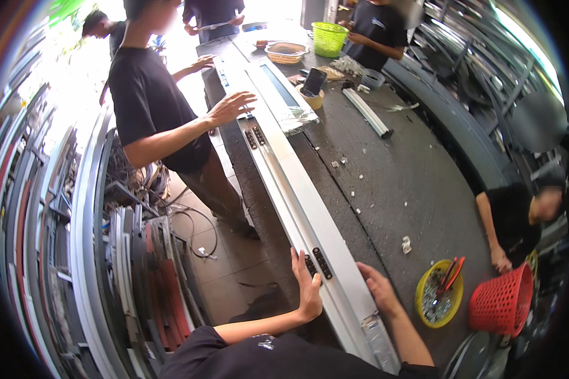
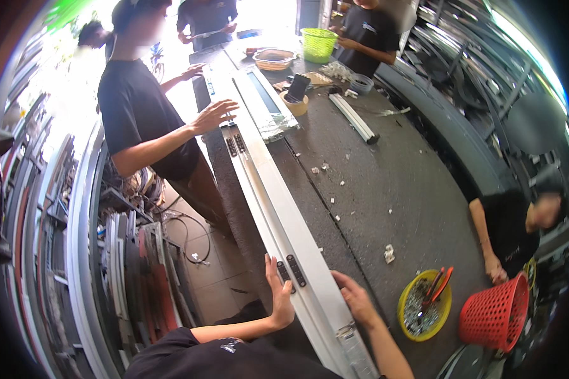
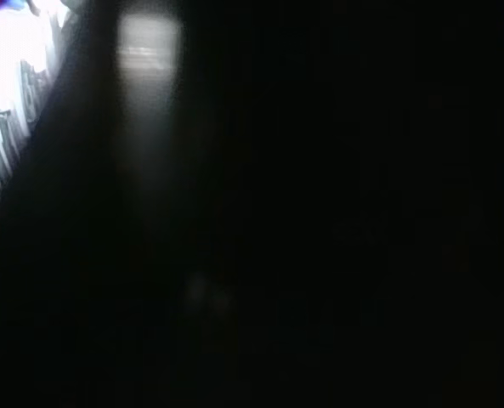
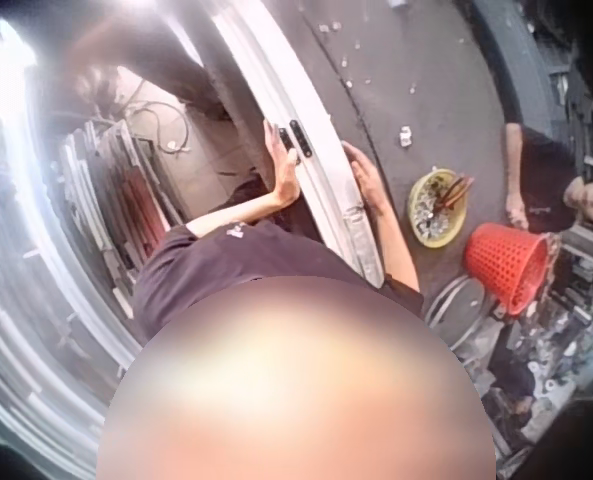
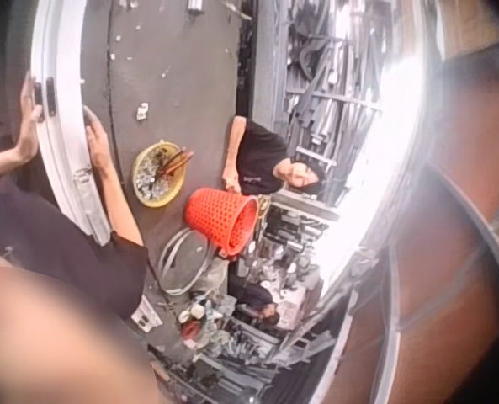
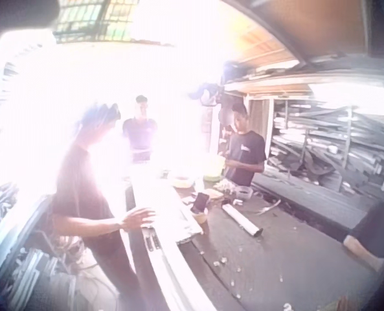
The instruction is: The person handles long aluminum window frame profiles on a workbench, aligns them, and inserts small plastic or metal components into the profile channels. The person also picks up a roll of tape and places it on the table while continuing to position and adjust the frame pieces.
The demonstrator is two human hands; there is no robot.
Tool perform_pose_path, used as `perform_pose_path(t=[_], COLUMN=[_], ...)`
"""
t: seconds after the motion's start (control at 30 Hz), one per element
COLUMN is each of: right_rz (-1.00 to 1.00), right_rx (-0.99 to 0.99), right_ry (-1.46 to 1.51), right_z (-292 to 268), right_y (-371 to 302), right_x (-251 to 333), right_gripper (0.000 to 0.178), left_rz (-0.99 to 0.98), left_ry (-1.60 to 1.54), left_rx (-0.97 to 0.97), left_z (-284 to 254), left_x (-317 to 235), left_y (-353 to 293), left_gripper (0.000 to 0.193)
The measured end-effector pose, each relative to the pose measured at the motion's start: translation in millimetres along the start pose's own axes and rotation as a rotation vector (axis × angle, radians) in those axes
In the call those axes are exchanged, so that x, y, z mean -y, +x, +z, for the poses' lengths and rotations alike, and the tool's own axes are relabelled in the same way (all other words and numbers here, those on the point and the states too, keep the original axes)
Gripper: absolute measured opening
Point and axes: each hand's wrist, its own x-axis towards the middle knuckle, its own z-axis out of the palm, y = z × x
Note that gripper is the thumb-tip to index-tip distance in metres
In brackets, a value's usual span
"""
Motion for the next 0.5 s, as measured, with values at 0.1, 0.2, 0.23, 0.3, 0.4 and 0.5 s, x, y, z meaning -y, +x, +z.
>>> perform_pose_path(t=[0.1, 0.2, 0.23, 0.3, 0.4, 0.5], right_rz=[-0.143, -0.133, -0.109, -0.078, -0.103, -0.112], right_rx=[0.108, 0.104, 0.108, 0.081, 0.081, 0.076], right_ry=[0.067, 0.094, 0.09, 0.098, 0.096, 0.092], right_z=[2.4, 5.6, 7.1, 7.1, 8.4, 9.1], right_y=[14.6, 15.8, 15.4, 14.9, 17.2, 19.2], right_x=[-17.4, -16.3, -14.1, -7.7, -4.2, -7.3], right_gripper=[0.068, 0.075, 0.076, 0.078, 0.078, 0.078], left_rz=[0.014, 0.013, 0.021, 0.042, 0.046, 0.048], left_ry=[0.031, 0.038, 0.018, -0.027, -0.083, -0.078], left_rx=[-0.068, -0.099, -0.101, -0.108, -0.098, -0.09], left_z=[8.1, 10.2, 10.3, 9.4, 8.0, 6.9], left_x=[-2.0, -4.8, -5.4, -7.1, -8.5, -9.9], left_y=[-2.4, -3.0, -2.9, -2.7, -1.0, 0.4], left_gripper=[0.071, 0.074, 0.073, 0.073, 0.07, 0.068])
